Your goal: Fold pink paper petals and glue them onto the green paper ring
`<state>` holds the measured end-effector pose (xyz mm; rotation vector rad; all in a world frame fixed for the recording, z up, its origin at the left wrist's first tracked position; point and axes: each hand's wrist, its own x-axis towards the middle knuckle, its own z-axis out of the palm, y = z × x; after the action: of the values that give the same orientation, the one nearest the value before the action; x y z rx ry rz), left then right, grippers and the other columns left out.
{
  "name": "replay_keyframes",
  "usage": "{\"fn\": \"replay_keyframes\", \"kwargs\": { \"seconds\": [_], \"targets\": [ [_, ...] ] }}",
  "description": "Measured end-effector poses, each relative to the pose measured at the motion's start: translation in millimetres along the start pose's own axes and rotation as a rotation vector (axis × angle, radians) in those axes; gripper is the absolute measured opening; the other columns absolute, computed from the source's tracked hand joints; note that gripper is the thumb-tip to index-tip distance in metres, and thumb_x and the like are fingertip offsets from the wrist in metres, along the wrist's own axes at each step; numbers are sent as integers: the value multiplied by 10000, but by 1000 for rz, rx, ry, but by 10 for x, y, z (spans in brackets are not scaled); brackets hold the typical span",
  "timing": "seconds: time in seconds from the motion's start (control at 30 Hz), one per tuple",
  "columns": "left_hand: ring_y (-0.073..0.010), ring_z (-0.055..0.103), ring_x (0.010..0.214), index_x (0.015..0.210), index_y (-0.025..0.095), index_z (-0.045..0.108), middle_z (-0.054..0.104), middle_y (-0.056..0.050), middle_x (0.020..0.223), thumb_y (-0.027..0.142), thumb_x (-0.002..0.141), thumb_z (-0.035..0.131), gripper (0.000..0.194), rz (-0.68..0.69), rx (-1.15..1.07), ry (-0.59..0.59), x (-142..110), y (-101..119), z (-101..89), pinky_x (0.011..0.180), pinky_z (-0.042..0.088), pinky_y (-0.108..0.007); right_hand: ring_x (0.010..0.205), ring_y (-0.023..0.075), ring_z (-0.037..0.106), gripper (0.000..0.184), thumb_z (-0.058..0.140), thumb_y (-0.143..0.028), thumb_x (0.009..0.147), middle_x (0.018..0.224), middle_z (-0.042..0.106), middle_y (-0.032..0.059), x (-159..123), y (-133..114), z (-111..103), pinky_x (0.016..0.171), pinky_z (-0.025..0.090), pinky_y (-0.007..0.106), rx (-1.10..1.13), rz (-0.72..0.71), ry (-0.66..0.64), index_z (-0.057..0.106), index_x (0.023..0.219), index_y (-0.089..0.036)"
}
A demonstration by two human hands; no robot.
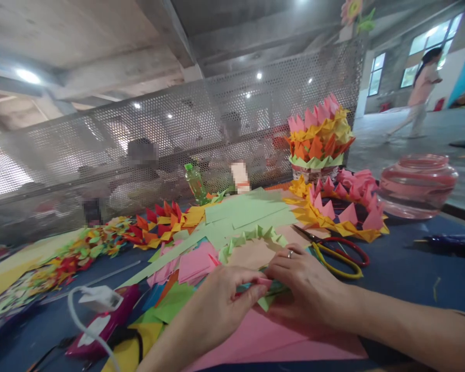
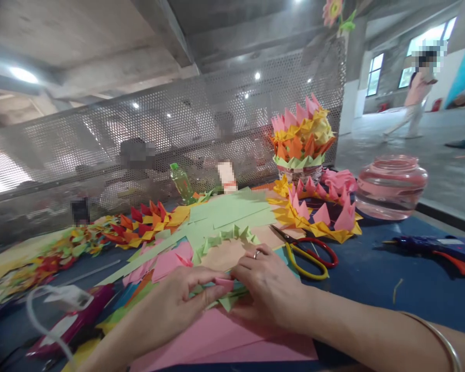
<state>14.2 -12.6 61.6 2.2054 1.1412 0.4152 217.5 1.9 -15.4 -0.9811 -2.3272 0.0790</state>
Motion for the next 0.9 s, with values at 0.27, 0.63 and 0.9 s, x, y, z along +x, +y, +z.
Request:
{"fn": "replay_keyframes", "kwargs": {
  "seconds": [0.27, 0.63, 0.9],
  "targets": [
    [-226, 712, 1036, 1063, 289, 782, 782, -1, 1088, 483, 952, 608, 283, 36, -75, 382, -44, -192, -227, 921, 531, -294, 800, 211, 637, 159, 787, -249, 692, 761, 714, 9, 62, -42, 16, 812, 330, 333, 16, 25, -45, 661, 776, -202],
    [-245, 720, 1001, 941, 189, 791, 794, -45, 982, 434, 970, 597, 315, 180, -114, 565, 130, -368, -229, 908, 524, -325, 836, 215, 667, 438, 837, -636, 666, 785, 738, -19, 160, -183, -76, 783, 407, 298, 62, 91, -172, 724, 834, -248],
    [-219, 685, 988, 1005, 137, 691, 715, -62, 1043, 386, 997, 597, 266, 229, -138, 682, 179, -557, -335, 932, 540, -441, 858, 184, 680, 266, 641, -413, 964, 915, 714, 25, 288, -285, 18, 871, 535, 411, -128, 110, -330, 689, 924, -155]
  ]
}}
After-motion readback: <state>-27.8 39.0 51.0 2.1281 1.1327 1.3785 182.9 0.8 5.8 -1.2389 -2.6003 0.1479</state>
